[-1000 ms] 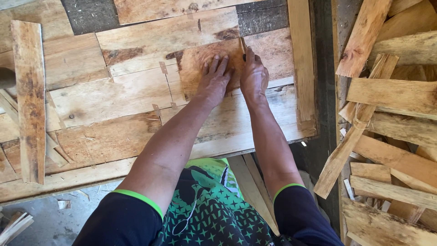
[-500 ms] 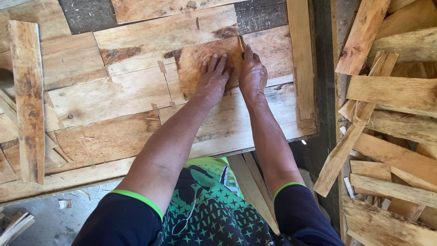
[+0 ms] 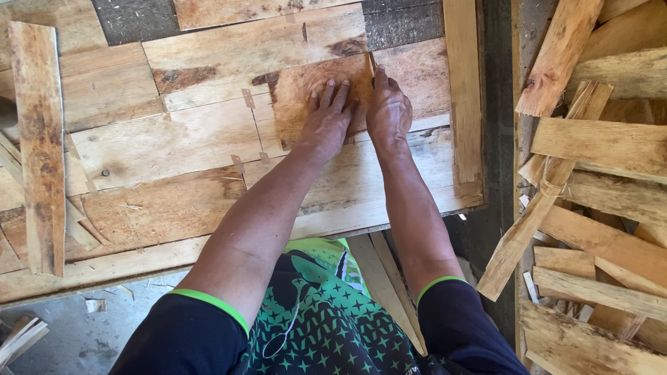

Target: Applying adhesive to small wood scraps and adhering them to a wooden panel to create a decorative surface, then trimming the excess with a utility knife.

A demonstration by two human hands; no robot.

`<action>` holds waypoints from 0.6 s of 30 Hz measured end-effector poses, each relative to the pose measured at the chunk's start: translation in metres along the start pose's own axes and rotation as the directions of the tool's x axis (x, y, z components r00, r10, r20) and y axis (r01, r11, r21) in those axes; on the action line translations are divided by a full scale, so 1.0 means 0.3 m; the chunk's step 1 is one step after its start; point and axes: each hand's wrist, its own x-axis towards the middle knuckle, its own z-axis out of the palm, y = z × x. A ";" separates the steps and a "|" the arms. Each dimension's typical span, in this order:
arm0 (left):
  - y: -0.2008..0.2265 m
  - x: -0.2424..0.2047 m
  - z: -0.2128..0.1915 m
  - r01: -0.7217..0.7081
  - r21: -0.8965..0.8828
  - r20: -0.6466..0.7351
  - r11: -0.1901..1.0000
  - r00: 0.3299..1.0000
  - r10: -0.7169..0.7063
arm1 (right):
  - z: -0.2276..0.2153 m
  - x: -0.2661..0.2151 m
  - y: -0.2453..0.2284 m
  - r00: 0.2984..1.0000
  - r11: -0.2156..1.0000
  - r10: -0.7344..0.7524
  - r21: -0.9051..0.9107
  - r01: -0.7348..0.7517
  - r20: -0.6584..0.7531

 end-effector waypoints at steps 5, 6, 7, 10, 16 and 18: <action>-0.003 0.004 0.024 -0.020 -0.014 -0.056 1.000 0.998 0.019 | -0.073 0.006 -0.009 0.999 0.998 -0.033 0.046 0.032 0.016; 0.001 0.001 0.026 -0.019 -0.015 -0.054 1.000 0.998 0.018 | -0.085 -0.003 -0.011 0.999 0.998 -0.034 0.047 0.033 0.019; 0.002 0.004 0.023 -0.018 -0.021 -0.053 1.000 0.998 0.017 | -0.096 -0.005 -0.013 0.999 0.998 -0.041 0.054 0.040 0.018; -0.003 0.012 0.040 -0.009 -0.034 -0.052 0.999 0.999 0.008 | -0.098 -0.024 -0.015 0.998 0.997 -0.051 0.066 0.049 0.028; -0.002 -0.036 -0.001 -0.029 -0.122 -0.115 0.992 0.993 0.015 | -0.100 -0.042 -0.002 0.999 0.997 -0.052 0.054 0.051 0.015; -0.026 -0.050 0.022 -0.041 -0.185 -0.178 0.982 0.984 0.008 | -0.118 -0.031 -0.005 0.998 0.996 -0.068 0.053 0.068 -0.001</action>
